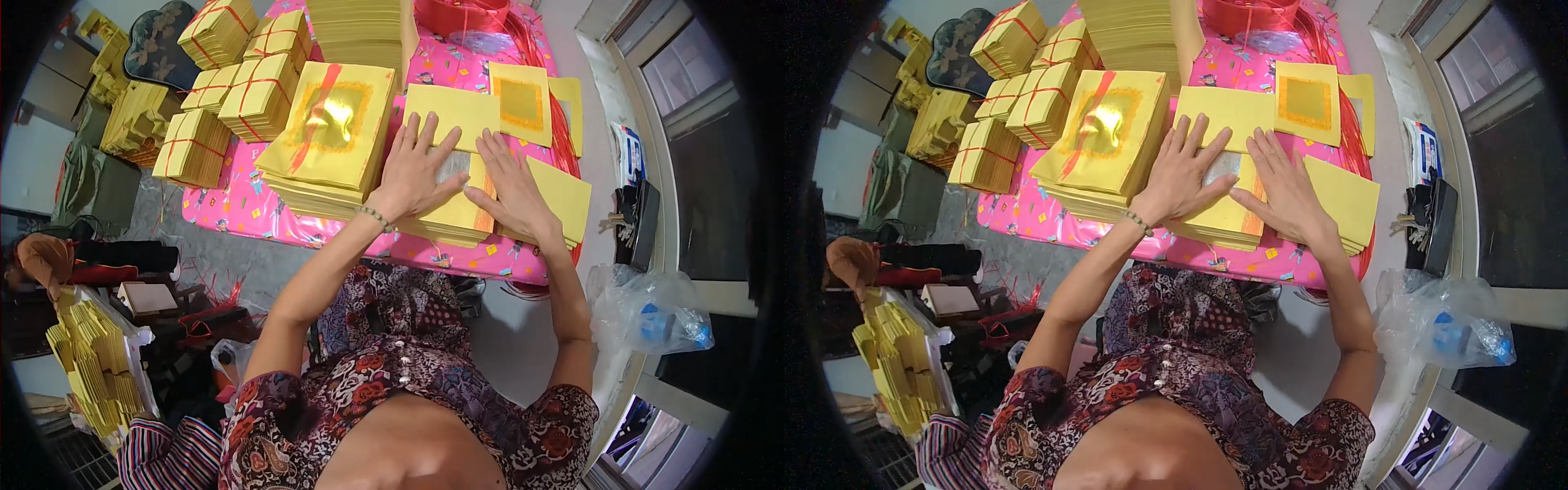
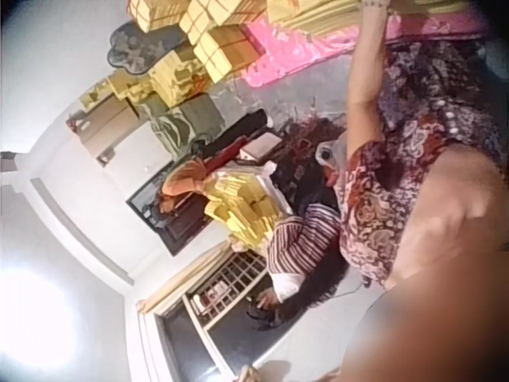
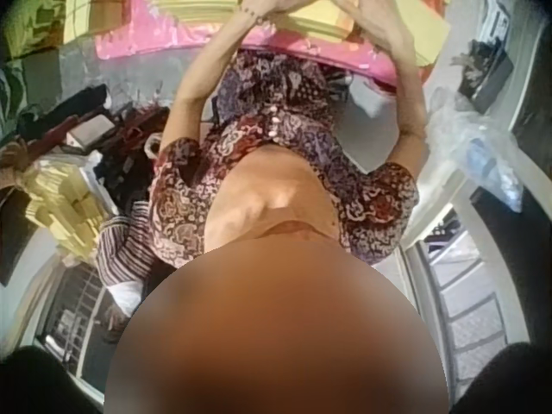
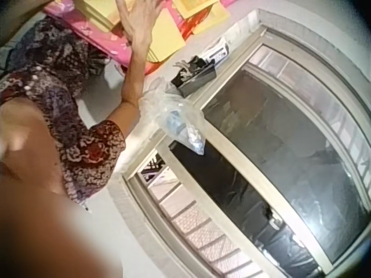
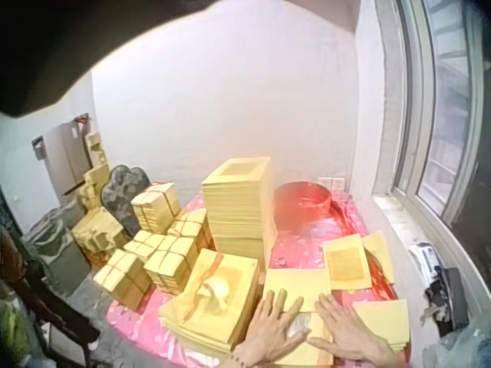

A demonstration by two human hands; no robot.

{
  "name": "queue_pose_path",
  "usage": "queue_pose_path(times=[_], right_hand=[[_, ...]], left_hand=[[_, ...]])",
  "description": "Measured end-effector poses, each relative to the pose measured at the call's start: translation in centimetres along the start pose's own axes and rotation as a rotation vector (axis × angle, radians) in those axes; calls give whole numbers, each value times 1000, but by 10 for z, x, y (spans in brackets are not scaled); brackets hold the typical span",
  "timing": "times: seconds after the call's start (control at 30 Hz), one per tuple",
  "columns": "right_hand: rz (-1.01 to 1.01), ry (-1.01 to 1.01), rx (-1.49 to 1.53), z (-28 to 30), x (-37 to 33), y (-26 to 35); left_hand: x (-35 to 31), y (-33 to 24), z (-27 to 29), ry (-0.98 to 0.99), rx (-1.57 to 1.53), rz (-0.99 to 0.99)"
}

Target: Stacking and organizing bundles of joss paper on a table.

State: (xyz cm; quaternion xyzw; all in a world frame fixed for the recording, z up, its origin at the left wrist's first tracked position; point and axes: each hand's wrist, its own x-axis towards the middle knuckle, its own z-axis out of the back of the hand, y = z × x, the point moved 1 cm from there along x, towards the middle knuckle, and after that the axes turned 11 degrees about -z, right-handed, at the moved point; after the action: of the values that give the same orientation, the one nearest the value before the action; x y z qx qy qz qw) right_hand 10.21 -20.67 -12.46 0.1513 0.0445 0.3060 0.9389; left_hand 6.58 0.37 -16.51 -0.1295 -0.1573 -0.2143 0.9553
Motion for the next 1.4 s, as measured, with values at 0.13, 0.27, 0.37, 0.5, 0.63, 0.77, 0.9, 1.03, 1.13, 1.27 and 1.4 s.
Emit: queue_pose_path(times=[0.13, 0.27, 0.37, 0.5, 0.63, 0.77, 0.9, 1.03, 1.13, 1.27, 1.4], right_hand=[[54, -33, -150, 2, 5, 13], [51, 14, -53, -9, 3, 9], [63, 2, -40, -12, 2, 7], [79, 13, 44, -16, 4, 1], [80, -60, 137, -13, 14, -6], [107, -320, 62, -3, 30, -14], [87, -318, 35, -7, 40, -26], [230, -507, -25, -19, 46, -39], [226, -578, 17, -25, 47, -41], [184, -623, 51, -27, 44, -37], [148, -602, 32, -25, 38, -31]], left_hand=[[-1, 1, -6, -11, 19, 13], [-2, 0, -6, -10, -15, 20], [-3, 0, -6, -8, -17, 14], [-3, 2, -7, -10, -20, 18], [-4, 5, -6, -21, -49, 13], [-1, 12, -2, -21, -161, 21], [5, 13, 3, -157, -323, 96], [14, 10, 9, -349, -241, 157], [21, 14, 10, -501, -310, 207], [35, 22, 5, -536, -288, 382], [39, 27, 3, -597, -774, 530]])
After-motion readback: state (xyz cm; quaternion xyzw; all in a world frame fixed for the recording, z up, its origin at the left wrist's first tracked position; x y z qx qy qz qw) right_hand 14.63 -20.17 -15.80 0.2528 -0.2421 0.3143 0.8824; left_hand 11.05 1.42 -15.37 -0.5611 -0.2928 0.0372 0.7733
